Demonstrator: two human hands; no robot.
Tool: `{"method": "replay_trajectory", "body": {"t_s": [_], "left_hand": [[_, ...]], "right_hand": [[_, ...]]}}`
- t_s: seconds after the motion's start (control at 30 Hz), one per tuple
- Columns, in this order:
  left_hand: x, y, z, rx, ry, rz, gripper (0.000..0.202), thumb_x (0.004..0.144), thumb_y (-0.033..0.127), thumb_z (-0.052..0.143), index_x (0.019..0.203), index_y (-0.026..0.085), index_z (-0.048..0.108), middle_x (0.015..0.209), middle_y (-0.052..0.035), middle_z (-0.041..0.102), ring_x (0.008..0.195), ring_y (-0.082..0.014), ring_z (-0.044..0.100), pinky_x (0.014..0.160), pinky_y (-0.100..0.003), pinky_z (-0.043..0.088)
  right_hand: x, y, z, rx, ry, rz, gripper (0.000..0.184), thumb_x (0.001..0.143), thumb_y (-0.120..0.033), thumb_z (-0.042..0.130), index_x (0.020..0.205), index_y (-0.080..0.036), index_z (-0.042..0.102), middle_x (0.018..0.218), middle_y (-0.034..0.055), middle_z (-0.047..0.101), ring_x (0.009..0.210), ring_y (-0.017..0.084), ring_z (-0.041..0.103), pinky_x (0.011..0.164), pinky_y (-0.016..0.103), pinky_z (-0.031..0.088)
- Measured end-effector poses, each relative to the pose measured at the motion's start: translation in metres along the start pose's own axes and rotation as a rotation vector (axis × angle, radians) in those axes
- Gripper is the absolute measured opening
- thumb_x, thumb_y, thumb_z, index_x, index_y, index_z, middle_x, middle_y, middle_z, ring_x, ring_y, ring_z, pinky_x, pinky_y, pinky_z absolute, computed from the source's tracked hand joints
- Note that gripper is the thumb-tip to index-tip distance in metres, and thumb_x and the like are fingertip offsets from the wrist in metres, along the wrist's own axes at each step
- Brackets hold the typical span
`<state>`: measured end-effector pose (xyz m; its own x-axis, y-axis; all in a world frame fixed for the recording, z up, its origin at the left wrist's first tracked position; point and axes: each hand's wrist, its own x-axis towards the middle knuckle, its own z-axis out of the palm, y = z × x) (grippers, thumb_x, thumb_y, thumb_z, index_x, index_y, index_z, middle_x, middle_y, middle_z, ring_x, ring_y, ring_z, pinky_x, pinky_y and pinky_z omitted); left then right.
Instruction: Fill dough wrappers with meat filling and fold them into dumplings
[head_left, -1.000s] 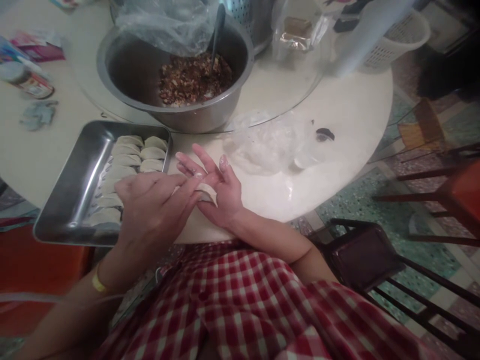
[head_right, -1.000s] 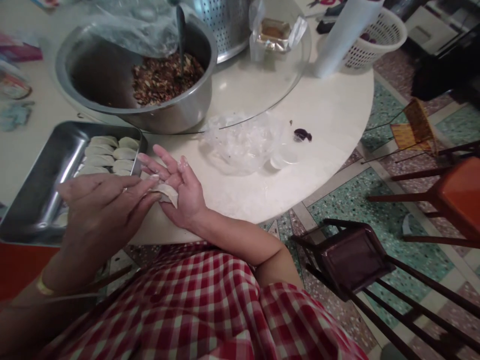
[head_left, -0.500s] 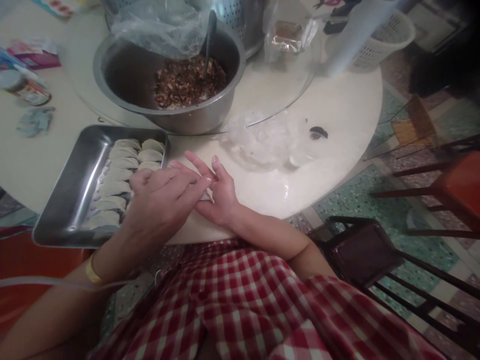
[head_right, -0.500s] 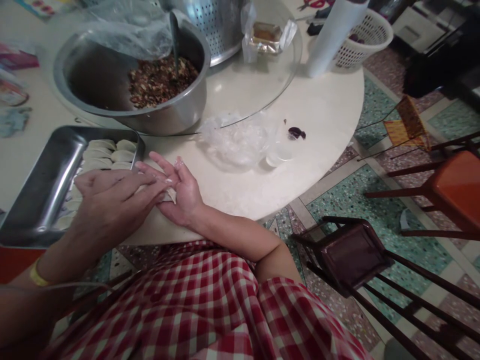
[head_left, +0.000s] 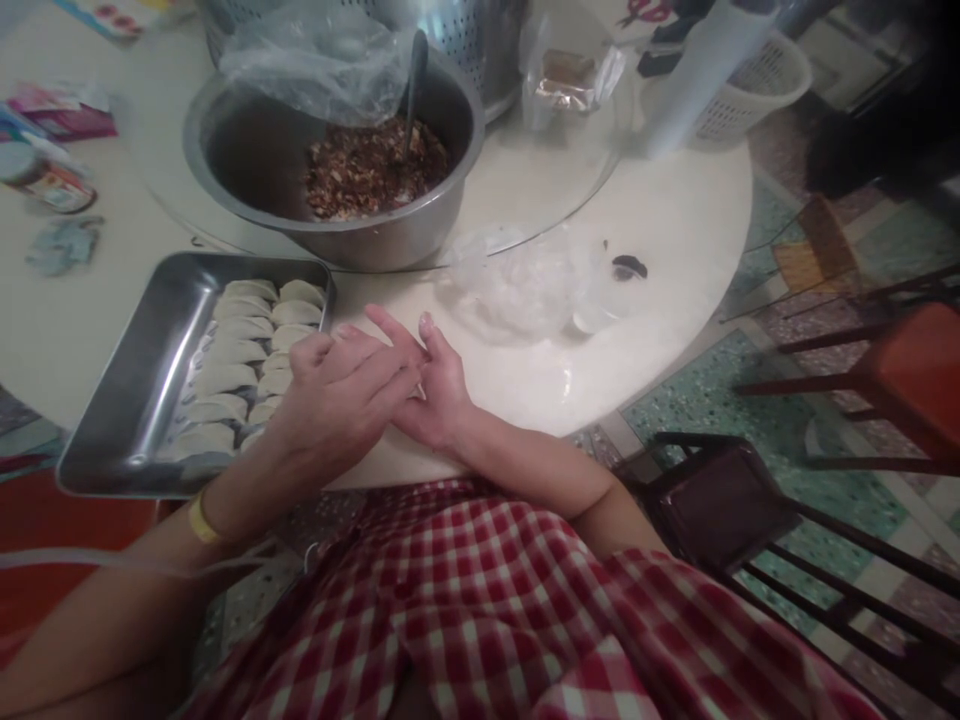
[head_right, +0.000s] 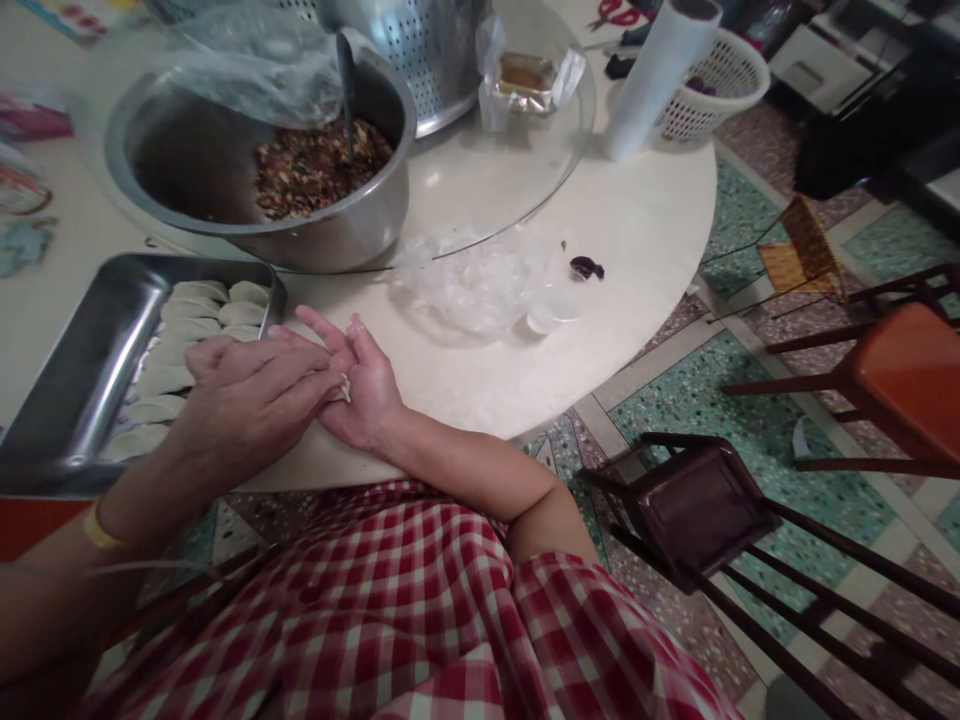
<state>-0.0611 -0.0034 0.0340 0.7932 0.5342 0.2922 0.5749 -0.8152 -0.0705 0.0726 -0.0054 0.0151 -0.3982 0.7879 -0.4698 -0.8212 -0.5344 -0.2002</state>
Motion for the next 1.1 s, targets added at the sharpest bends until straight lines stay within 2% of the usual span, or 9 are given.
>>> {"method": "replay_trajectory", "body": {"t_s": [0.13,0.27,0.37,0.53,0.77,0.97,1.1], "left_hand": [[-0.003,-0.001,0.002,-0.008,0.041,0.013,0.021,0.097,0.017,0.045,0.106,0.025,0.063,0.101,-0.0012,0.073,0.090,-0.0247,0.058,0.077,-0.041,0.029],[-0.001,-0.001,0.004,-0.106,-0.014,-0.052,0.021,0.098,0.022,0.043,0.099,0.028,0.063,0.096,0.0005,0.069,0.091,-0.0246,0.058,0.082,-0.040,0.033],[0.003,-0.001,0.005,-0.168,-0.004,-0.043,0.027,0.098,0.018,0.039,0.091,0.027,0.063,0.091,0.0022,0.066,0.087,-0.0214,0.058,0.086,-0.038,0.035],[0.007,-0.004,0.001,-0.098,0.064,0.078,0.028,0.096,0.011,0.041,0.084,0.024,0.063,0.087,0.0015,0.065,0.084,-0.0197,0.054,0.082,-0.036,0.032],[0.006,-0.007,0.002,-0.173,0.075,0.088,0.027,0.096,0.015,0.042,0.083,0.025,0.063,0.091,0.0017,0.064,0.087,-0.0209,0.057,0.086,-0.039,0.035],[0.001,-0.007,0.009,-0.221,-0.019,0.035,0.018,0.094,0.021,0.046,0.085,0.026,0.060,0.102,0.0015,0.066,0.096,-0.0226,0.061,0.097,-0.045,0.040],[0.003,-0.009,0.015,-0.247,0.006,0.055,0.013,0.092,0.022,0.049,0.088,0.027,0.060,0.099,0.0031,0.066,0.092,-0.0210,0.062,0.096,-0.043,0.042]], "right_hand": [[-0.001,-0.001,0.000,0.013,0.004,0.004,0.053,0.104,-0.046,0.018,0.114,-0.022,0.063,0.093,0.0048,0.077,0.110,0.020,0.071,0.105,0.046,0.053],[-0.001,-0.001,-0.001,-0.002,-0.013,-0.005,0.055,0.104,-0.047,0.017,0.125,-0.020,0.060,0.098,0.0063,0.077,0.111,0.021,0.071,0.104,0.048,0.053],[-0.001,-0.002,-0.003,0.006,-0.017,0.000,0.054,0.104,-0.048,0.019,0.122,-0.021,0.062,0.100,0.0065,0.077,0.114,0.022,0.070,0.105,0.049,0.053],[-0.001,-0.003,-0.003,0.020,-0.013,0.013,0.055,0.104,-0.049,0.018,0.120,-0.021,0.062,0.098,0.0059,0.077,0.119,0.022,0.067,0.110,0.050,0.049],[0.000,-0.005,-0.005,0.010,-0.030,0.006,0.057,0.104,-0.049,0.016,0.127,-0.021,0.060,0.097,0.0048,0.077,0.111,0.021,0.070,0.107,0.047,0.052],[-0.003,-0.007,-0.003,0.001,-0.001,0.014,0.057,0.103,-0.049,0.017,0.127,-0.022,0.061,0.096,0.0046,0.077,0.104,0.020,0.072,0.103,0.042,0.054],[-0.004,-0.007,-0.002,-0.005,-0.007,0.000,0.055,0.103,-0.050,0.020,0.125,-0.022,0.061,0.096,0.0043,0.076,0.102,0.019,0.072,0.103,0.040,0.054]]}}
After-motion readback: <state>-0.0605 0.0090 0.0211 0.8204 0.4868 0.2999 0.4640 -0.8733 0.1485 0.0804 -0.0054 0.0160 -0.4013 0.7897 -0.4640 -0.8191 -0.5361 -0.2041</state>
